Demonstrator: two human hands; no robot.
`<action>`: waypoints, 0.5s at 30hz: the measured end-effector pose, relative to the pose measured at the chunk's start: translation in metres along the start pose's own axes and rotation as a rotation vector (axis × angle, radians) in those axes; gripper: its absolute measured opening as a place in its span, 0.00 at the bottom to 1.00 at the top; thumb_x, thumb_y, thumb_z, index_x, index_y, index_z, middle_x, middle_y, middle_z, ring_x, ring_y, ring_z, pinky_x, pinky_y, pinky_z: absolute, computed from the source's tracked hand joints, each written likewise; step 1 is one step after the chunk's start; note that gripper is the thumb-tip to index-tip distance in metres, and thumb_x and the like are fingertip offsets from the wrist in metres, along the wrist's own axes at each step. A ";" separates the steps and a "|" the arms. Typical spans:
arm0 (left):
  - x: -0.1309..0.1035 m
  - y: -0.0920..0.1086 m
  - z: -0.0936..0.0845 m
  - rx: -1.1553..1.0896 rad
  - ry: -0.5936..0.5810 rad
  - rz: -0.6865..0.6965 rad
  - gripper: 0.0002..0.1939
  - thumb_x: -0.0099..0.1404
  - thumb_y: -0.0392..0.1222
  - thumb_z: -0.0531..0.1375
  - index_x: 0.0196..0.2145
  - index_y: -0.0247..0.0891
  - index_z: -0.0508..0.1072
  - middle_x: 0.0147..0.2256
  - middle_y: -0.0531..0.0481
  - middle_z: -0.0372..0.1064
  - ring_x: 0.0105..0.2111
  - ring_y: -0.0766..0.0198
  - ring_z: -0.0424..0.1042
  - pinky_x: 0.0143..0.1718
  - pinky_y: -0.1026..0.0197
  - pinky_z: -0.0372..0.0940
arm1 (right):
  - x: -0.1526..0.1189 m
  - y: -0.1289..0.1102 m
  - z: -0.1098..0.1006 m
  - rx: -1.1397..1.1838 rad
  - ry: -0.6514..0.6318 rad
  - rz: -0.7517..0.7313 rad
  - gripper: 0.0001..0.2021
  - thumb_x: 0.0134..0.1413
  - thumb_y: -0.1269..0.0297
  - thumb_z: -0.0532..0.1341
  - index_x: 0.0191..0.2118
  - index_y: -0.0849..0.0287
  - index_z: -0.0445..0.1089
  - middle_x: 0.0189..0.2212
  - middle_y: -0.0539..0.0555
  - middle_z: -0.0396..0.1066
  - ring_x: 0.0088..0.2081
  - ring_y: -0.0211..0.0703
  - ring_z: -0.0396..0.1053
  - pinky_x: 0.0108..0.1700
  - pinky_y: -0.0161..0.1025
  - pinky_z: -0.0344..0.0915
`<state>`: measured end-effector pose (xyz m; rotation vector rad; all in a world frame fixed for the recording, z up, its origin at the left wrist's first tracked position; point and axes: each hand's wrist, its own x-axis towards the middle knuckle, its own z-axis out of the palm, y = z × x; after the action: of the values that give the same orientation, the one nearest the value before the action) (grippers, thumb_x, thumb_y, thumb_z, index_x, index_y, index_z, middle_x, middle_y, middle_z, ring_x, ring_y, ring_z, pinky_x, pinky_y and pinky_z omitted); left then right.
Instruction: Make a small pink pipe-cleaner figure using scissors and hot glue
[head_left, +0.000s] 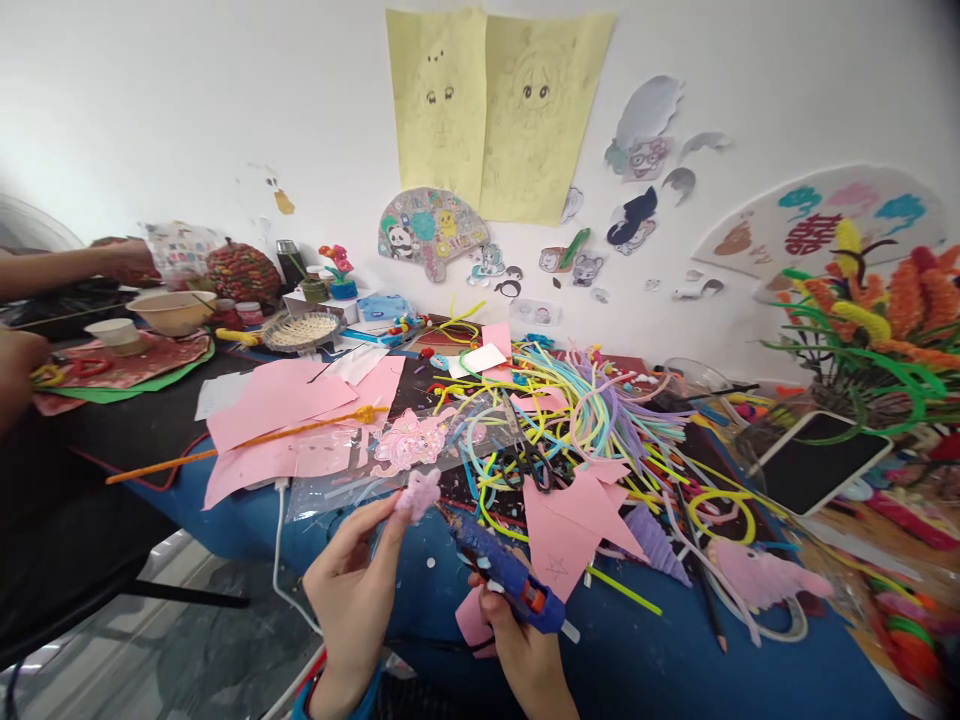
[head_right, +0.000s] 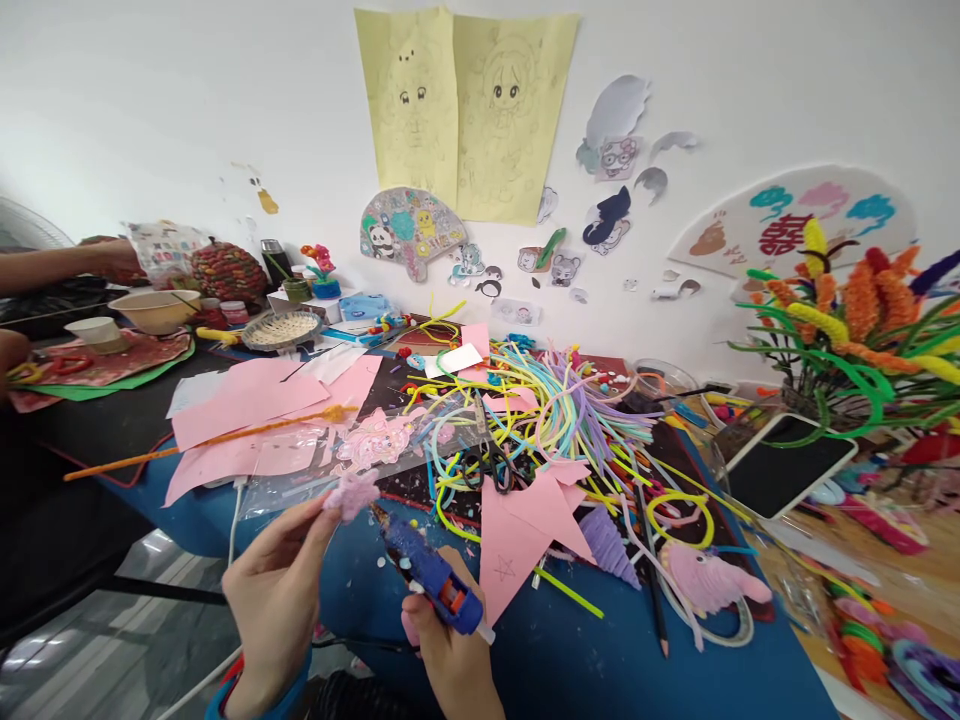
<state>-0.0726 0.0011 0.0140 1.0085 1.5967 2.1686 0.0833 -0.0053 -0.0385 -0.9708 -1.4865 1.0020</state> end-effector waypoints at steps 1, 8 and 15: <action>0.003 0.002 -0.001 -0.025 0.060 0.004 0.07 0.53 0.37 0.69 0.33 0.41 0.81 0.31 0.54 0.79 0.31 0.66 0.76 0.37 0.66 0.70 | 0.001 -0.002 0.002 -0.026 0.014 0.007 0.14 0.59 0.50 0.57 0.34 0.56 0.68 0.22 0.48 0.64 0.23 0.38 0.65 0.26 0.33 0.67; 0.012 0.013 -0.007 -0.257 0.181 -0.186 0.10 0.49 0.39 0.71 0.32 0.41 0.80 0.29 0.56 0.79 0.30 0.71 0.74 0.33 0.73 0.69 | 0.068 -0.020 0.042 -0.574 -0.033 -0.133 0.15 0.60 0.69 0.53 0.52 0.62 0.57 0.44 0.61 0.67 0.45 0.47 0.71 0.42 0.40 0.70; 0.000 0.015 -0.008 -0.234 -0.076 -0.257 0.09 0.52 0.40 0.70 0.33 0.40 0.80 0.30 0.53 0.79 0.30 0.65 0.76 0.33 0.70 0.71 | 0.147 -0.005 0.109 -0.900 -0.058 -0.053 0.18 0.55 0.62 0.63 0.46 0.70 0.63 0.43 0.72 0.67 0.46 0.63 0.68 0.46 0.54 0.64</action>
<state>-0.0750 -0.0096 0.0262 0.7601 1.3200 2.0564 -0.0427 0.1216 0.0016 -1.5091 -2.0450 0.2797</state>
